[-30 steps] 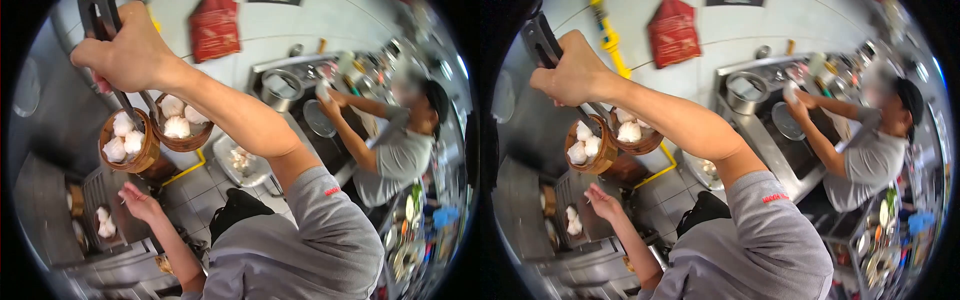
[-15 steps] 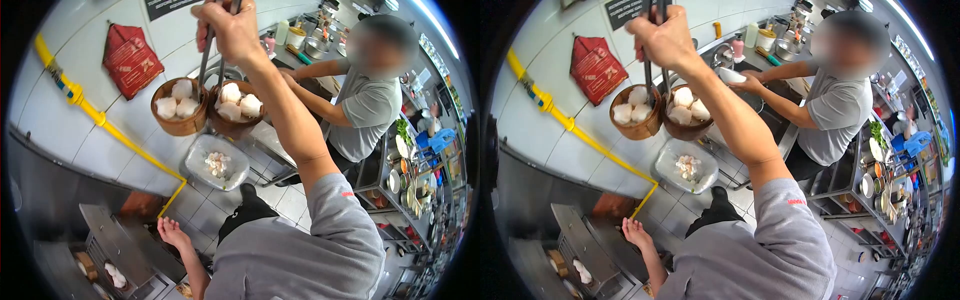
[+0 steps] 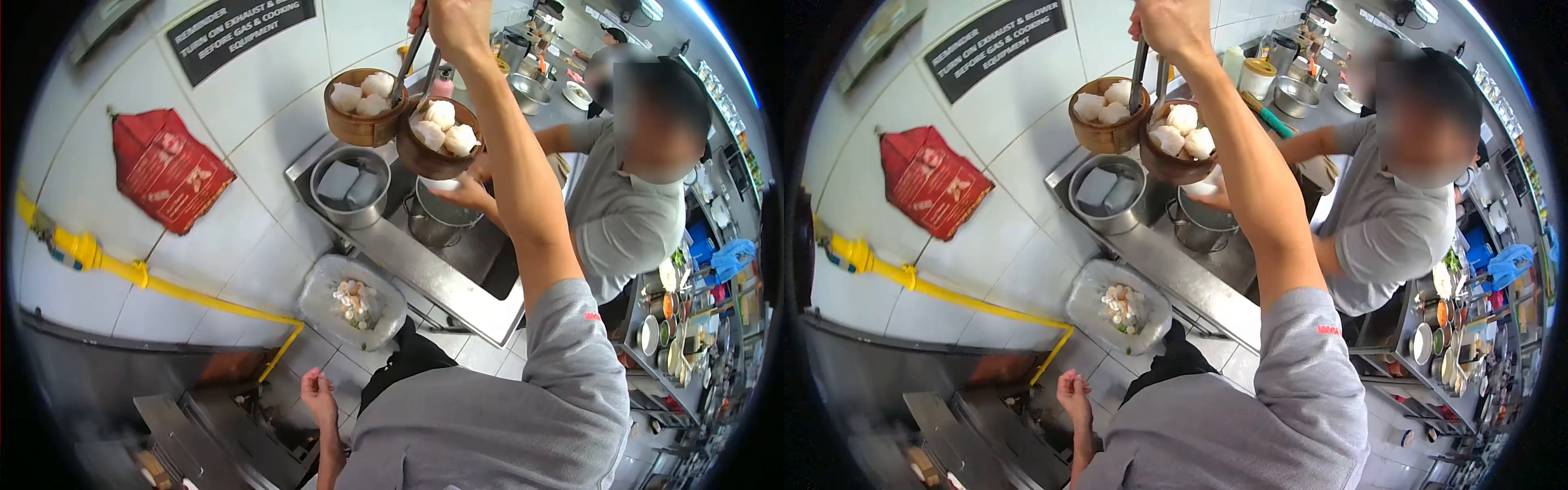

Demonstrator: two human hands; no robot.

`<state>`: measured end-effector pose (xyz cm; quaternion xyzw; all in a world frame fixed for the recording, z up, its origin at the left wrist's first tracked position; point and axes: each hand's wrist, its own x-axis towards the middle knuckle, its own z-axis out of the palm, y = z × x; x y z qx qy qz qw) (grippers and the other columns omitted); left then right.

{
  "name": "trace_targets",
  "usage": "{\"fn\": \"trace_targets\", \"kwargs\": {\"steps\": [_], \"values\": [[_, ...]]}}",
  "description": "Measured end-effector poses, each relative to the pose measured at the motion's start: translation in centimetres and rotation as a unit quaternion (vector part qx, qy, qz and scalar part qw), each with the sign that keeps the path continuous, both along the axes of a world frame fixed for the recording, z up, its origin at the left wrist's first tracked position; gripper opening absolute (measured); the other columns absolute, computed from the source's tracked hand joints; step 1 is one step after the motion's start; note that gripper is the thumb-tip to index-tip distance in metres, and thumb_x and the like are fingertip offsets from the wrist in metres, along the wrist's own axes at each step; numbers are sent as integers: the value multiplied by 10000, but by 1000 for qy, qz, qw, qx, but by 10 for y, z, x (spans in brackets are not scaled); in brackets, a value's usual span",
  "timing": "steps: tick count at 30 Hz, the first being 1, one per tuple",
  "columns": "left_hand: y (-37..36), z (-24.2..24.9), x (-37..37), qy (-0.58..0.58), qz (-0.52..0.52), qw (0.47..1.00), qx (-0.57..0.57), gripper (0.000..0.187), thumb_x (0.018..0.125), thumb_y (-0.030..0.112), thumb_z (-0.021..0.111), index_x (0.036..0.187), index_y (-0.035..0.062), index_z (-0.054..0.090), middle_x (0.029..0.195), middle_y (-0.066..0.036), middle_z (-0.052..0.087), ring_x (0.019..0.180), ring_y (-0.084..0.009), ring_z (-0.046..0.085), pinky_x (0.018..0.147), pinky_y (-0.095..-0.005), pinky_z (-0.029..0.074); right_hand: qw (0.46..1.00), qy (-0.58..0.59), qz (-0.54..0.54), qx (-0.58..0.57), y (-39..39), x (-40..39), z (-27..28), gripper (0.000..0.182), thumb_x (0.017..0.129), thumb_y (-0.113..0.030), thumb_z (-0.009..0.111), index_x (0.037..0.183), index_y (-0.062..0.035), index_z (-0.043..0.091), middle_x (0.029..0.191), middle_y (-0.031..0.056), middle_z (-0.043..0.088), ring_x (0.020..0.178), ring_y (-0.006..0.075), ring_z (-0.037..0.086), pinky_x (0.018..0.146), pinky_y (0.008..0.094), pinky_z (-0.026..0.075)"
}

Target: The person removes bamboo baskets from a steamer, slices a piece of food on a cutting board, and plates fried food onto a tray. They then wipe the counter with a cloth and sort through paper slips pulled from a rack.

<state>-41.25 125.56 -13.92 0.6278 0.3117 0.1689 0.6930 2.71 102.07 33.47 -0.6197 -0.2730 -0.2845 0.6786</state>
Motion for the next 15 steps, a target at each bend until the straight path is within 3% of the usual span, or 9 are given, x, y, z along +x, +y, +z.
{"fn": "trace_targets", "kwargs": {"steps": [9, 15], "values": [[-37, 8, 86, 55, -76, 996, 0, 116, 953, 98, 638, 1058, 50, 622, 872, -10, 628, 719, -98, 605, 625, -242, 509, 999, 1, 33, -8, -5, 98, -7, 328, 873, -175, 611, 582, -33, 561, 503, 75, 565, 413, 153, 544, 413, 302, 451], [-41, 11, 102, 136, -146, 970, 140, 123, 926, 105, 663, 993, 1, 649, 803, -48, 645, 710, -125, 616, 633, -285, 505, 1000, -1, 9, -23, -44, 166, -10, 326, 867, -177, 611, 585, -20, 565, 492, 85, 563, 408, 167, 547, 413, 309, 455]]}}
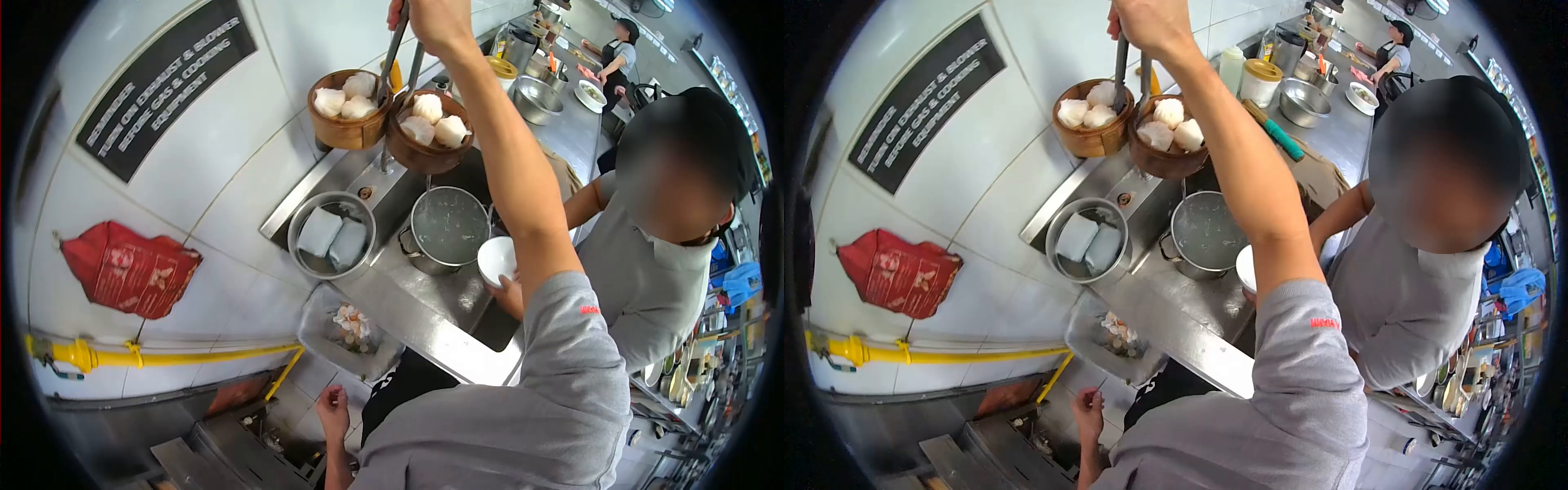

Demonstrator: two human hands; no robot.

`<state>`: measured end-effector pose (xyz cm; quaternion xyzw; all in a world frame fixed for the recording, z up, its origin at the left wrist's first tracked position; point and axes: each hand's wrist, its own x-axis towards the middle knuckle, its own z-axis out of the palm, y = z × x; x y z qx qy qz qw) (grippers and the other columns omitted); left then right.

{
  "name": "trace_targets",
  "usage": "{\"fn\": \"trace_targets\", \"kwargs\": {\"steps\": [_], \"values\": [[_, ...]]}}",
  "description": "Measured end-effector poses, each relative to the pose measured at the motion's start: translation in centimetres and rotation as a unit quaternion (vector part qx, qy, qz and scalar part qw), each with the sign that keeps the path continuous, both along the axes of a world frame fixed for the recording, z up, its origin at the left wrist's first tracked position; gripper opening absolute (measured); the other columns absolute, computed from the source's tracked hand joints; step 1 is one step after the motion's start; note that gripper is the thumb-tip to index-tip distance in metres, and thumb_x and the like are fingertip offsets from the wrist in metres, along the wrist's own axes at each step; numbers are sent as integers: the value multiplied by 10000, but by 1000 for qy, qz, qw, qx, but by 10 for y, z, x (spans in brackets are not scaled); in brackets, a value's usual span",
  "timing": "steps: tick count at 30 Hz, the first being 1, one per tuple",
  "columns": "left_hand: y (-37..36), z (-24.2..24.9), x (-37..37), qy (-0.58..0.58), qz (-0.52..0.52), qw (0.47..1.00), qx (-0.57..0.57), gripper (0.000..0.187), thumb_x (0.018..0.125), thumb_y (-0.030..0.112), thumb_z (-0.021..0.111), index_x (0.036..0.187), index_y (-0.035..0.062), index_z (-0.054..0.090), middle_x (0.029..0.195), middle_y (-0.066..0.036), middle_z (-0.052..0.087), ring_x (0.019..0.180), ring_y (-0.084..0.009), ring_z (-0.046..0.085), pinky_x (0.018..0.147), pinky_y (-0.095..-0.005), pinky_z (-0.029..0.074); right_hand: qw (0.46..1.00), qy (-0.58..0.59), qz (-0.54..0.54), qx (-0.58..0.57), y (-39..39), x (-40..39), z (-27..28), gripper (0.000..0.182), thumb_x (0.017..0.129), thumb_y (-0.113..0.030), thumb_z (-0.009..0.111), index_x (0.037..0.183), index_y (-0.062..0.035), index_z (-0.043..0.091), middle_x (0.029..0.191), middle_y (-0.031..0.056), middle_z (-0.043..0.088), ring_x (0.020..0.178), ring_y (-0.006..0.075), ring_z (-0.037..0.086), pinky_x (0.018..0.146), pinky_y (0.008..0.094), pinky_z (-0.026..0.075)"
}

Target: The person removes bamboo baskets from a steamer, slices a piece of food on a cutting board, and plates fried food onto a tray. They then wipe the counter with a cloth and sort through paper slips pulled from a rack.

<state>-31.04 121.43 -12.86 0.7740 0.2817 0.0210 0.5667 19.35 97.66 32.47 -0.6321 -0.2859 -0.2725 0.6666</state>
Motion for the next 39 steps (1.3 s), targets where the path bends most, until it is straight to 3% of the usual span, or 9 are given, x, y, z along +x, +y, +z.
{"fn": "trace_targets", "kwargs": {"steps": [15, 21, 24, 28, 31, 32, 35, 38, 39], "values": [[-35, 15, 2, 184, -98, 976, 65, 174, 902, 97, 660, 1009, -39, 666, 847, -128, 706, 773, -182, 676, 685, -323, 541, 940, 22, -336, 44, -273, 146, -76, 293, 853, -215, 624, 633, -22, 612, 579, 77, 623, 493, 169, 591, 503, 320, 476], [-3, -16, -31, 279, -49, 957, 55, 201, 898, 137, 698, 1010, -27, 666, 807, -90, 677, 740, -133, 632, 694, -294, 527, 836, 60, -544, -32, -419, 180, -136, 325, 841, -256, 634, 637, -4, 651, 637, 95, 692, 565, 174, 651, 580, 323, 508], [20, -34, -57, 352, 80, 932, -43, 202, 928, 176, 689, 1017, 2, 638, 776, -66, 639, 658, -131, 622, 554, -290, 517, 711, -36, -659, -243, -553, 214, -204, 336, 756, -319, 695, 624, -14, 653, 573, 106, 654, 504, 203, 638, 502, 361, 508], [31, -40, -65, 393, 190, 894, -107, 193, 955, 210, 659, 979, 26, 607, 746, -46, 596, 596, -143, 616, 448, -286, 491, 661, 111, -738, -79, -521, 201, -226, 367, 717, -359, 663, 647, 1, 673, 598, 170, 667, 604, 327, 679, 659, 474, 539], [24, 1, -42, 369, 215, 861, -278, 506, 974, 412, 612, 1363, 94, 555, 1249, -114, 639, 1023, -252, 654, 802, -385, 559, 671, 97, -727, -106, -541, 200, -270, 376, 723, -338, 635, 690, 34, 678, 622, 197, 669, 651, 383, 686, 703, 493, 531], [7, 16, -27, 337, 155, 911, -182, 521, 1015, 479, 496, 1333, 74, 571, 1193, -109, 651, 835, -261, 663, 775, -381, 555, 658, 91, -739, -112, -559, 204, -293, 369, 727, -332, 628, 730, 31, 690, 641, 203, 675, 668, 391, 687, 716, 495, 532], [9, -1, -48, 280, 157, 933, -163, 494, 1046, 433, 435, 1332, 52, 566, 1211, -120, 646, 835, -260, 652, 772, -429, 553, 627, 104, -764, -113, -548, 204, -306, 371, 740, -329, 616, 826, 18, 715, 699, 211, 690, 720, 405, 690, 752, 501, 532], [19, -46, -85, 357, 257, 890, -122, 188, 957, 215, 655, 952, 32, 612, 711, -43, 582, 569, -132, 576, 466, -282, 478, 601, -12, -779, -176, -533, 200, -254, 399, 787, -396, 643, 735, -3, 679, 752, 214, 696, 736, 387, 681, 732, 475, 528], [22, -53, -89, 349, 253, 891, -143, 192, 960, 226, 650, 923, 45, 597, 699, -37, 568, 569, -136, 583, 450, -293, 471, 586, 30, -786, -194, -505, 197, -224, 397, 796, -408, 646, 762, -13, 675, 796, 208, 706, 729, 389, 675, 724, 480, 524]]}}
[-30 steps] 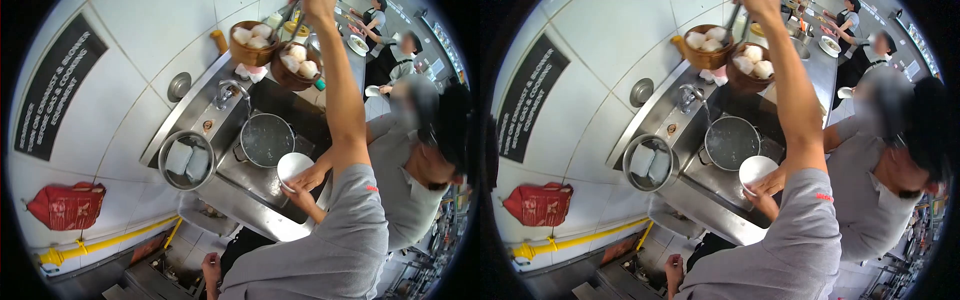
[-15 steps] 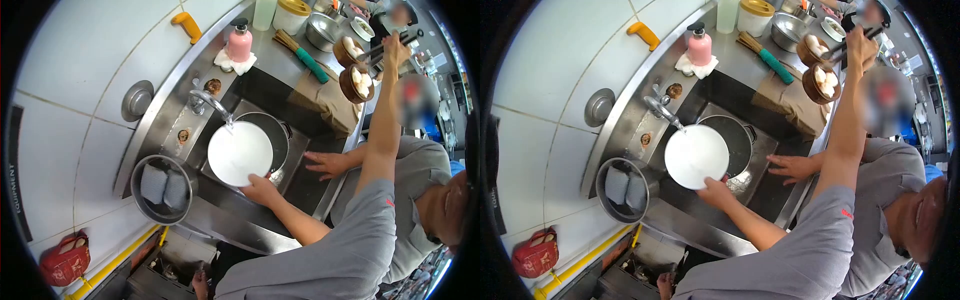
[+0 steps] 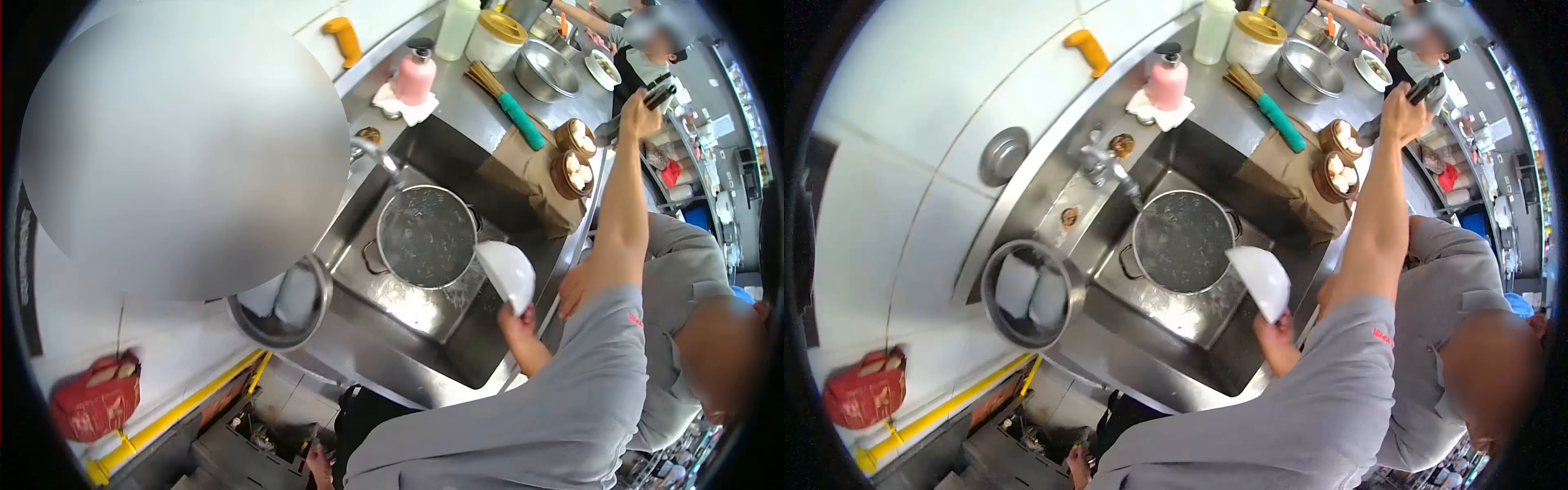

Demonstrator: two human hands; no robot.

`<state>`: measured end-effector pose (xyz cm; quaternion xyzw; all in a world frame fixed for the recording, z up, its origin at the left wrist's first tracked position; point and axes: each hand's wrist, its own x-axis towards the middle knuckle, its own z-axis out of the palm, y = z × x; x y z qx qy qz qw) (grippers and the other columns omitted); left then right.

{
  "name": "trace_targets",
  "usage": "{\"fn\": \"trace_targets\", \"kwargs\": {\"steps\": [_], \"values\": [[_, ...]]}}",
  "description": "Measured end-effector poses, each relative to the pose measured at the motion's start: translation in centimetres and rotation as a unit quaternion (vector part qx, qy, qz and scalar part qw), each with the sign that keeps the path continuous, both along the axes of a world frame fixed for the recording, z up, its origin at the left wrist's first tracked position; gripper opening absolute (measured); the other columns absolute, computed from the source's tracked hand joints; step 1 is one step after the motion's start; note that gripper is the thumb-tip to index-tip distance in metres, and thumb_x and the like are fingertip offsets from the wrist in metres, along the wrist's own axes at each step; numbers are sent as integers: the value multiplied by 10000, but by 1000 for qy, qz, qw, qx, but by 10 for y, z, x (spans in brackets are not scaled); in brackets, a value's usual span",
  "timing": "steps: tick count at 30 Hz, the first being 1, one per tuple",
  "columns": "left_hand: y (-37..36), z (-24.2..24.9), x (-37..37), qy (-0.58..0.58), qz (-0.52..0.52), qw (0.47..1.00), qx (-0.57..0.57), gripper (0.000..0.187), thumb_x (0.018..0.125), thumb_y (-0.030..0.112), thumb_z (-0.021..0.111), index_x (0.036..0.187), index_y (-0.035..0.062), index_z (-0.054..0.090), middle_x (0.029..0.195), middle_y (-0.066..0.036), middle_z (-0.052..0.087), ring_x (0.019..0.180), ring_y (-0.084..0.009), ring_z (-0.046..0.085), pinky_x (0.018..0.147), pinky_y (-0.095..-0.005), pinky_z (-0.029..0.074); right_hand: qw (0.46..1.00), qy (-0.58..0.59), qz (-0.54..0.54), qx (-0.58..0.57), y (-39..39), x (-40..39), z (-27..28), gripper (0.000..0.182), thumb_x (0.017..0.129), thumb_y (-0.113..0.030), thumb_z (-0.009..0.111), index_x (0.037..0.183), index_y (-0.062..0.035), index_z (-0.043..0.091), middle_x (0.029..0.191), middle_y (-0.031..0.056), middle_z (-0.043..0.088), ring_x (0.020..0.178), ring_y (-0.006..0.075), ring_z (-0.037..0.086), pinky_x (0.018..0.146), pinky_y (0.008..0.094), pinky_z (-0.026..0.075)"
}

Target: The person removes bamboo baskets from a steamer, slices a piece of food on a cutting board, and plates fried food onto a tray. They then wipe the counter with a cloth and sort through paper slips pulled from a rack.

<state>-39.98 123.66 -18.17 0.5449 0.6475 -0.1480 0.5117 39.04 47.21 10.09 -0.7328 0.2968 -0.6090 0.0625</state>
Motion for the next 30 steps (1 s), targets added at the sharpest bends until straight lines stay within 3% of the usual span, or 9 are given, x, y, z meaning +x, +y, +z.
{"fn": "trace_targets", "kwargs": {"steps": [3, 5, 8, 15, 18, 19, 22, 27, 30], "values": [[-1, -36, -39, -61, -8, 998, -32, 212, 958, 242, 649, 842, 80, 576, 672, -14, 536, 555, -149, 589, 420, -318, 449, 975, 148, -5, -167, -41, 32, 58, 301, 803, -350, 638, 839, -71, 745, 792, 128, 706, 805, 349, 685, 682, 417, 514], [15, -88, -84, -89, -112, 990, -10, 282, 945, 291, 649, 770, 74, 608, 631, -18, 537, 516, -168, 561, 442, -346, 443, 970, 105, 164, -143, 35, 18, 94, 301, 805, -338, 626, 843, -61, 736, 776, 129, 671, 790, 340, 656, 681, 420, 496], [3, -107, -96, -45, -173, 978, 111, 462, 909, 480, 620, 887, 26, 701, 873, -181, 722, 848, -340, 705, 729, -445, 543, 865, -51, 497, -52, 206, -38, 133, 299, 807, -320, 610, 848, -46, 723, 753, 130, 618, 768, 327, 613, 680, 425, 469], [-19, -53, -115, -149, -16, 970, 191, 346, 899, 335, 648, 999, 6, 693, 921, -191, 714, 891, -341, 688, 800, -428, 535, 288, -261, 902, 189, 570, -326, 187, 297, 813, -278, 571, 861, -12, 693, 699, 132, 495, 715, 296, 512, 676, 435, 406], [-25, -65, -158, -158, 30, 966, 204, 298, 895, 296, 661, 1003, 21, 693, 923, -175, 717, 879, -316, 691, 803, -421, 538, 79, -222, 927, 291, 683, -450, 200, 296, 815, -260, 554, 866, 3, 680, 676, 133, 442, 692, 283, 469, 674, 440, 379], [-31, -66, -172, -153, 36, 965, 208, 289, 895, 292, 664, 1002, 25, 694, 923, -171, 718, 878, -311, 691, 805, -418, 538, -99, -133, 969, 182, 716, -460, 193, 328, 881, -357, 562, 909, -57, 691, 712, 58, 447, 671, 214, 434, 645, 400, 341], [-43, -59, -215, -159, 87, 964, 196, 271, 903, 292, 666, 989, 37, 692, 927, -166, 716, 881, -298, 689, 816, -409, 538, -309, -44, 938, 152, 835, -593, 202, 269, 911, -285, 563, 910, -35, 662, 719, 73, 504, 666, 210, 498, 638, 385, 406], [-53, -63, -279, -161, 202, 950, 175, 265, 913, 282, 666, 988, 29, 682, 922, -162, 711, 864, -288, 683, 804, -397, 531, -453, 36, 880, 140, 995, -787, 190, 182, 962, -165, 565, 911, 3, 614, 731, 97, 600, 658, 205, 604, 625, 360, 513], [-53, -47, -302, -162, 233, 942, 179, 242, 922, 260, 658, 983, 26, 677, 912, -158, 708, 845, -280, 675, 790, -384, 527, -418, 108, 896, 102, 1042, -854, 157, 173, 967, -136, 541, 855, -5, 531, 756, 146, 574, 687, 269, 608, 707, 446, 549]]}}
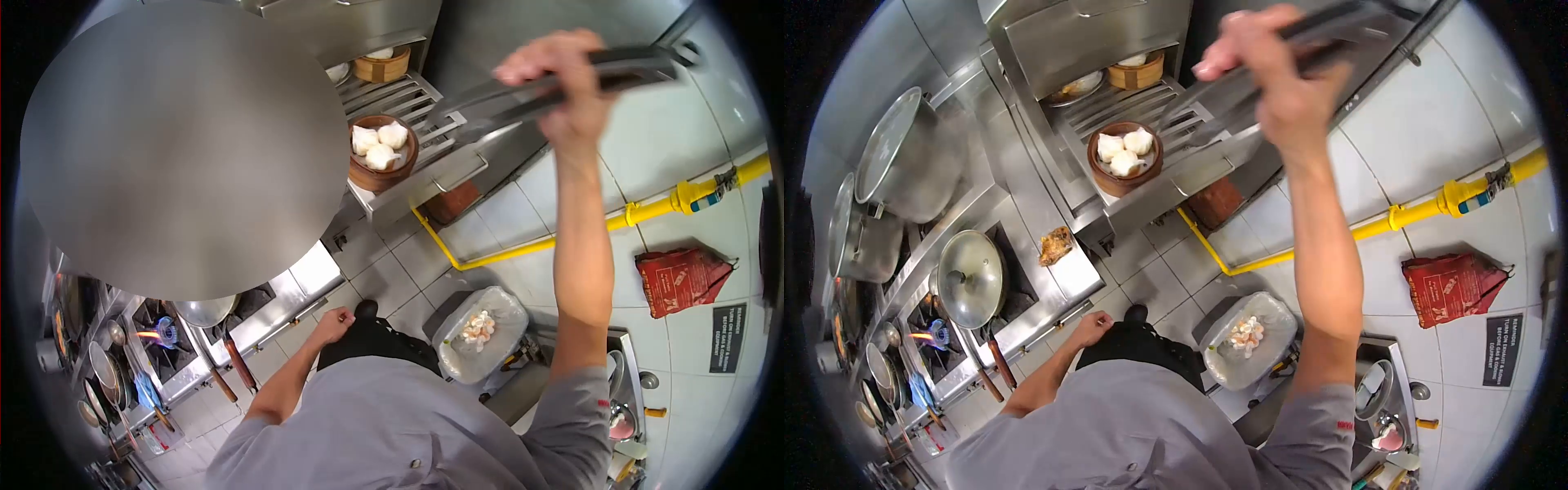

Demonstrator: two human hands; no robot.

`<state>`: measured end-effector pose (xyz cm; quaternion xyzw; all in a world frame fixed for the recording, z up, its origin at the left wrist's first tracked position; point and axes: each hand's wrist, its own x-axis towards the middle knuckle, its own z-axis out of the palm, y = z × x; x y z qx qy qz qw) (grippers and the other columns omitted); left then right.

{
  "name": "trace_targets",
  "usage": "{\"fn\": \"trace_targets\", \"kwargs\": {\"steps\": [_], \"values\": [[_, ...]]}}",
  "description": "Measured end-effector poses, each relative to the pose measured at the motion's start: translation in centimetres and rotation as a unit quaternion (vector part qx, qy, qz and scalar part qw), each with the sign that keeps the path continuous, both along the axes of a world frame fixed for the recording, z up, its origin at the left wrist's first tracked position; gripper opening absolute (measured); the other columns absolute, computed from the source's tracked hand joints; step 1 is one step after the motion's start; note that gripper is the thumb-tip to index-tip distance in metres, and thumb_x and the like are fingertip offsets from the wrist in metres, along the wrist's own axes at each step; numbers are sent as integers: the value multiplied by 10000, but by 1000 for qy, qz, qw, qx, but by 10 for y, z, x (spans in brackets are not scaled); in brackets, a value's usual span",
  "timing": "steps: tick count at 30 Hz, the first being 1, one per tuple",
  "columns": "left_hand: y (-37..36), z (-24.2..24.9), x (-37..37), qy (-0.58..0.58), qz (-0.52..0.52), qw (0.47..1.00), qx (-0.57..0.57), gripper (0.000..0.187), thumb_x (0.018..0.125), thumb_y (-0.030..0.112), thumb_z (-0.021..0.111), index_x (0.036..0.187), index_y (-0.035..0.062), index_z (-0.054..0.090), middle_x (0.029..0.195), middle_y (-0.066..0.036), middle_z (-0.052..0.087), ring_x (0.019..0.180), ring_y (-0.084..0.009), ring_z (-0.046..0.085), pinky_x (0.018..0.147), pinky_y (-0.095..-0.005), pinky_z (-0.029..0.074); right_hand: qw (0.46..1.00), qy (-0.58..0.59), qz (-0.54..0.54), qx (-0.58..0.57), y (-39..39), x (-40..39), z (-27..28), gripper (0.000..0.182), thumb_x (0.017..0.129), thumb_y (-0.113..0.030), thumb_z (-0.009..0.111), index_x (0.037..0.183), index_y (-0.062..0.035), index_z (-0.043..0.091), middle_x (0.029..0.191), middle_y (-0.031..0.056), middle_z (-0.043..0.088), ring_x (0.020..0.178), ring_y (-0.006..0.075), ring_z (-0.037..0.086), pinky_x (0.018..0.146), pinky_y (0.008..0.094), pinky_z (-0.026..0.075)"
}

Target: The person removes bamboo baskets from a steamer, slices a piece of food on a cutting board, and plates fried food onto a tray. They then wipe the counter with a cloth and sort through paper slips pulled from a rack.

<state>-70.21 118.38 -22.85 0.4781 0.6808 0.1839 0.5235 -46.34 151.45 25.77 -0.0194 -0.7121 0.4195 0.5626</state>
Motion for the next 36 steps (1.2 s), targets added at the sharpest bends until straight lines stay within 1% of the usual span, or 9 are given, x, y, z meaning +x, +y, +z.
{"fn": "trace_targets", "kwargs": {"steps": [2, 9, 12, 18, 23, 27, 33, 35, 36], "values": [[3, 6, -9, -18, 11, 1000, -18, 224, 926, 247, 652, 983, 32, 678, 908, -154, 708, 833, -272, 671, 783, -374, 526, 999, -10, -28, -21, 10, -41, -15, 175, 913, -49, 665, 753, 23, 659, 625, 91, 643, 580, 173, 649, 581, 317, 557], [49, 15, 18, -85, -43, 992, 81, 236, 948, 252, 641, 1028, 31, 671, 847, -105, 692, 775, -197, 652, 743, -348, 524, 980, -44, -44, -189, 38, -69, -69, 305, 903, -105, 679, 633, -14, 570, 556, 61, 557, 479, 157, 567, 464, 300, 472], [98, 89, 48, -67, -138, 987, 56, 259, 959, 258, 628, 1054, 20, 665, 886, -132, 694, 818, -200, 663, 774, -352, 531, 971, -10, -87, -222, 44, -72, -68, 369, 904, -126, 672, 587, -38, 504, 529, 50, 522, 430, 156, 528, 423, 304, 433], [170, 148, 130, -260, -115, 929, 237, 291, 1008, 282, 585, 1094, 11, 649, 903, -64, 687, 818, -145, 642, 744, -308, 531, 974, 72, -180, -119, 48, -53, -13, 356, 876, -121, 654, 573, -41, 486, 500, 74, 511, 399, 187, 533, 407, 329, 439], [231, 203, 182, -466, 61, 850, 238, 336, 1055, 332, 504, 1214, 49, 591, 1023, -44, 664, 828, -89, 619, 717, -268, 537, 950, 128, -278, -54, 15, 18, 72, 312, 911, -207, 606, 652, -100, 469, 507, 39, 465, 388, 170, 491, 389, 335, 440], [264, 224, 195, -533, 165, 779, 286, 414, 1069, 369, 454, 1212, 7, 598, 1031, -88, 689, 777, -96, 618, 695, -266, 541, 912, 188, -365, -5, -61, 105, 108, 320, 915, -245, 571, 635, -156, 444, 445, -34, 381, 332, 132, 402, 352, 295, 390], [275, 247, 204, -419, 258, 806, 328, 301, 1021, 228, 506, 820, 27, 603, 743, -62, 610, 591, -115, 511, 540, -260, 449, 862, 39, -504, 25, -253, 237, 93, 285, 957, -219, 436, 702, -103, 388, 605, 20, 369, 490, 154, 349, 476, 323, 328], [301, 246, 189, -466, 295, 781, 293, 325, 990, 259, 515, 797, 10, 592, 717, -43, 538, 596, -127, 472, 543, -261, 402, 727, 55, -685, -8, -310, 240, 70, 273, 945, -216, 435, 705, -96, 390, 591, 35, 366, 464, 163, 368, 447, 326, 347], [315, 245, 181, -419, 306, 790, 325, 358, 984, 286, 501, 804, -9, 593, 715, -34, 513, 602, -133, 461, 565, -269, 405, 739, 121, -663, 4, -339, 258, 57, 303, 900, -146, 607, 659, -38, 458, 512, 73, 423, 395, 188, 450, 403, 338, 385]]}}
